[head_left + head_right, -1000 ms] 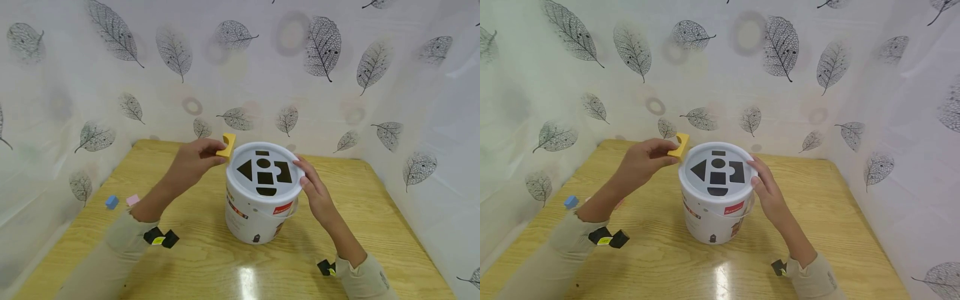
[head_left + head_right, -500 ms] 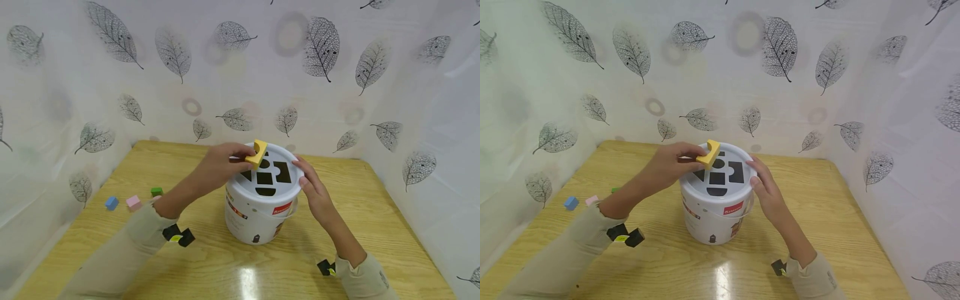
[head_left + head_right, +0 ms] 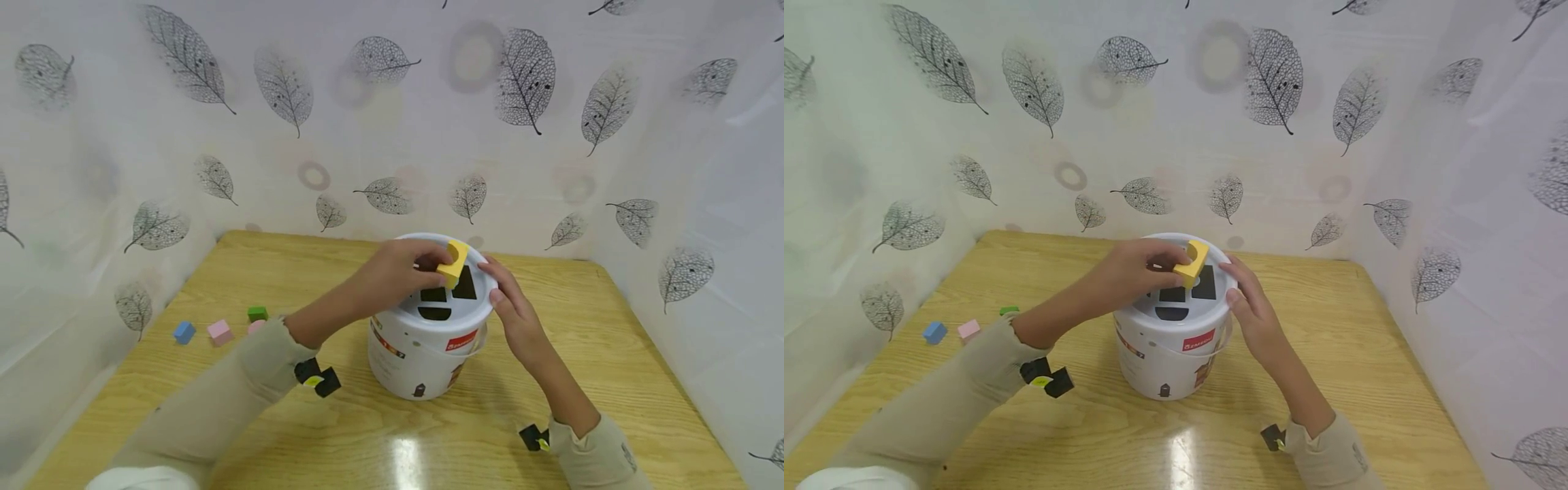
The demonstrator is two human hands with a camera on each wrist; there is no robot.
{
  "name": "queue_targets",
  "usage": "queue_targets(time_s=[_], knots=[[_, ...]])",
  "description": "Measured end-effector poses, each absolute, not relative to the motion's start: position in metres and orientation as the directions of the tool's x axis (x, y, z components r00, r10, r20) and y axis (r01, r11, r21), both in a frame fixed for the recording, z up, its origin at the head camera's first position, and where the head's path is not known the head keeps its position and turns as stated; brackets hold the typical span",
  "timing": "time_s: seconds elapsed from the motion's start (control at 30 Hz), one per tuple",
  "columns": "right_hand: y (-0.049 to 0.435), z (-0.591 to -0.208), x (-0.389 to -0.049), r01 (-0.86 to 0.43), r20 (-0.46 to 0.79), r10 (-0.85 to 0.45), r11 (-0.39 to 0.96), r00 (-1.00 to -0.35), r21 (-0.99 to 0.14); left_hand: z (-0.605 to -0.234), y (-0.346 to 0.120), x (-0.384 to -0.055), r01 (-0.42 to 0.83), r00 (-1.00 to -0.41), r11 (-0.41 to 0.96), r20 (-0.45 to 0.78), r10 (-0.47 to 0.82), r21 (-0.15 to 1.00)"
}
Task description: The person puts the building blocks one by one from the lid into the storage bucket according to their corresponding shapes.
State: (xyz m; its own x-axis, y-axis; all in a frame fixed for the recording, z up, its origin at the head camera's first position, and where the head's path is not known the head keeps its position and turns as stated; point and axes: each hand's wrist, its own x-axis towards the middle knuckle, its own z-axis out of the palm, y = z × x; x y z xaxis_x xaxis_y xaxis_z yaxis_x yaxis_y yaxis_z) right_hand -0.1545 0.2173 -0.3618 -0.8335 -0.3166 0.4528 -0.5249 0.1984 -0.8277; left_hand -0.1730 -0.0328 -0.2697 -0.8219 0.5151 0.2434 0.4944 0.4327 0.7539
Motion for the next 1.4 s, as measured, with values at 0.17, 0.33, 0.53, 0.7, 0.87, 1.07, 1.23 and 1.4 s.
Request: queue_targets(time_s=[0.17, 0.33, 0.53, 0.7, 0.87, 1.07, 1.23, 1.4], knots=[[0.218, -0.362, -0.155, -0.527, 0.455, -0.319, 0.196, -0.832, -0.827, -0.264, -0.021, -0.173, 0.503, -0.798, 0.427, 0.215, 0.563, 0.751], [0.218, -0.361, -0.154, -0.513, 0.436, -0.323, 0.206, -0.84, -0.834, -0.263, -0.014, -0.174, 0.519, -0.786, 0.464, 0.187, 0.589, 0.718], [0.218, -0.359, -0.154, -0.501, 0.423, -0.322, 0.221, -0.847, -0.837, -0.263, -0.012, -0.174, 0.516, -0.793, 0.488, 0.177, 0.582, 0.704], [0.218, -0.359, -0.153, -0.5, 0.422, -0.322, 0.214, -0.847, -0.839, -0.262, -0.013, -0.173, 0.509, -0.8, 0.494, 0.175, 0.574, 0.705], [0.218, -0.36, -0.153, -0.501, 0.424, -0.319, 0.215, -0.848, -0.838, -0.263, -0.016, -0.171, 0.519, -0.792, 0.483, 0.185, 0.581, 0.706], [0.218, -0.361, -0.154, -0.506, 0.431, -0.311, 0.22, -0.847, -0.834, -0.264, -0.021, -0.17, 0.495, -0.803, 0.463, 0.184, 0.567, 0.735], [0.219, -0.362, -0.154, -0.506, 0.431, -0.314, 0.216, -0.846, -0.835, -0.264, -0.018, -0.172, 0.475, -0.816, 0.476, 0.167, 0.554, 0.74], [0.219, -0.362, -0.154, -0.504, 0.426, -0.322, 0.218, -0.846, -0.836, -0.263, -0.014, -0.173, 0.469, -0.82, 0.487, 0.158, 0.551, 0.737]])
